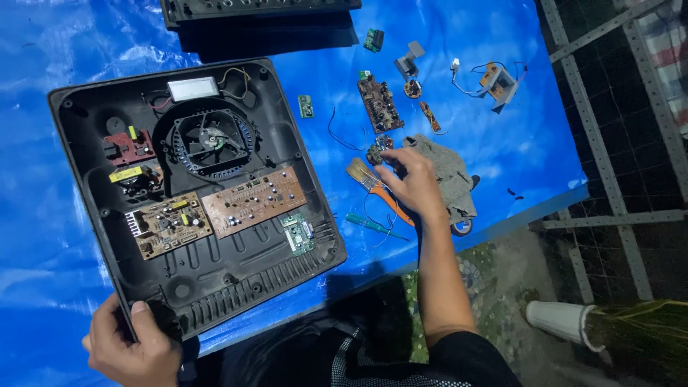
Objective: Inspecting and arranging various circuit boards and electronic components inside a plastic device housing on a blue tarp.
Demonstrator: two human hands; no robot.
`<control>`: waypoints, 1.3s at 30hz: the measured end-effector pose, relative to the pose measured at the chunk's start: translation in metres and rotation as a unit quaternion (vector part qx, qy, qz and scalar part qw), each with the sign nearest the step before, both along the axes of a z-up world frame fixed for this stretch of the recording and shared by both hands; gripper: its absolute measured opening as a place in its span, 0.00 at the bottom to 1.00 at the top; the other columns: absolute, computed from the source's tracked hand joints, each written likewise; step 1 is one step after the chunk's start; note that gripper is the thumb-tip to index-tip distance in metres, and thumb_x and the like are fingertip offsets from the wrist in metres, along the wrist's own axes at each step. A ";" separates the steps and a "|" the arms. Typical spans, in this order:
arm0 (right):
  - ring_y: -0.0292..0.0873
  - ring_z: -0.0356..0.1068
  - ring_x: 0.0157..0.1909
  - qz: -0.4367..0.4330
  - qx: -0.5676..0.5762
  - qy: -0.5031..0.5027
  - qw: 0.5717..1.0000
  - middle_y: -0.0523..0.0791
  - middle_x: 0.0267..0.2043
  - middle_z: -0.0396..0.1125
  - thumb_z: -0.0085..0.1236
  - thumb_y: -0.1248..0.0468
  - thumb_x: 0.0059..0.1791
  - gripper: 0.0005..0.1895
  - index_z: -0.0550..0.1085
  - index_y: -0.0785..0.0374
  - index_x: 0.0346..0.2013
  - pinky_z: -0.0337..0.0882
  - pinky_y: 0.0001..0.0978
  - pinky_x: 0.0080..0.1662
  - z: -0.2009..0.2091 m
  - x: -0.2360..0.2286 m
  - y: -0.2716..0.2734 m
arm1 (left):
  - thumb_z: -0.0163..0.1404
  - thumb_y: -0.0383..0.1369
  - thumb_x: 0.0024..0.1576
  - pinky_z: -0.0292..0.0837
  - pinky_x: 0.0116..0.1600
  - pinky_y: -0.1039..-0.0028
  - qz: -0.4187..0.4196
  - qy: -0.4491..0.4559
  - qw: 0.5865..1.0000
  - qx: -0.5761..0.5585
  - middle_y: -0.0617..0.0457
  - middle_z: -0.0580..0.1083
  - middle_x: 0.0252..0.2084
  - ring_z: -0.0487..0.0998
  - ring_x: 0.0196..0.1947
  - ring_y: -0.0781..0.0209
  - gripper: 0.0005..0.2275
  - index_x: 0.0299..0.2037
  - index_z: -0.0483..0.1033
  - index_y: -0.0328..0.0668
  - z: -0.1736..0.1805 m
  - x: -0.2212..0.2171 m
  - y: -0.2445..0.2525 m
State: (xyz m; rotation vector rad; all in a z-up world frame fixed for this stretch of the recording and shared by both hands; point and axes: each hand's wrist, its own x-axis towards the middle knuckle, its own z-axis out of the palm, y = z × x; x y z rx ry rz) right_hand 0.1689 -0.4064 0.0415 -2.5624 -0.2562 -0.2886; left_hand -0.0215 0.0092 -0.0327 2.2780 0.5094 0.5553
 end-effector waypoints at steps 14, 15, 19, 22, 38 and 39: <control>0.33 0.56 0.22 -0.144 0.079 0.113 0.980 0.38 0.21 0.65 0.54 0.61 0.54 0.11 0.80 0.65 0.38 0.56 0.27 0.26 -0.021 0.002 -0.014 | 0.51 0.21 0.65 0.63 0.53 0.57 0.009 0.009 1.000 0.001 0.30 0.76 0.43 0.70 0.37 0.40 0.13 0.55 0.77 0.12 -0.003 0.000 0.001; 0.33 0.55 0.21 -0.145 0.066 0.095 0.983 0.39 0.20 0.64 0.55 0.62 0.54 0.10 0.80 0.65 0.38 0.55 0.27 0.25 -0.022 0.003 -0.016 | 0.51 0.21 0.65 0.63 0.53 0.56 0.007 0.007 1.000 0.000 0.29 0.76 0.44 0.70 0.38 0.40 0.13 0.55 0.77 0.11 -0.003 0.000 0.001; 0.34 0.59 0.23 -0.168 0.083 0.103 0.977 0.40 0.23 0.66 0.52 0.60 0.56 0.11 0.79 0.63 0.40 0.58 0.27 0.27 -0.019 0.002 -0.015 | 0.51 0.21 0.65 0.62 0.53 0.58 0.007 0.009 1.000 0.003 0.31 0.76 0.42 0.69 0.34 0.42 0.12 0.54 0.77 0.13 -0.003 0.000 0.001; 0.35 0.59 0.25 -0.158 0.085 0.085 0.980 0.40 0.24 0.65 0.49 0.61 0.56 0.11 0.77 0.63 0.43 0.59 0.29 0.29 -0.015 -0.001 -0.017 | 0.51 0.21 0.65 0.63 0.53 0.57 0.008 0.016 1.000 -0.007 0.30 0.76 0.43 0.70 0.37 0.41 0.13 0.55 0.76 0.12 -0.001 0.000 0.000; 0.33 0.68 0.37 -0.086 0.364 0.087 0.923 0.47 0.43 0.74 0.50 0.65 0.58 0.09 0.75 0.68 0.48 0.68 0.22 0.40 -0.004 -0.008 -0.036 | 0.50 0.20 0.64 0.65 0.55 0.56 0.004 0.016 1.000 -0.001 0.30 0.77 0.44 0.71 0.37 0.41 0.13 0.55 0.78 0.13 0.004 0.000 -0.001; 0.33 0.68 0.36 -0.090 0.349 0.064 0.931 0.47 0.42 0.75 0.49 0.67 0.58 0.09 0.75 0.69 0.48 0.69 0.22 0.39 -0.001 -0.008 -0.034 | 0.51 0.19 0.65 0.65 0.55 0.56 0.005 0.016 1.000 0.006 0.31 0.77 0.44 0.71 0.37 0.41 0.12 0.55 0.78 0.13 0.004 -0.001 -0.001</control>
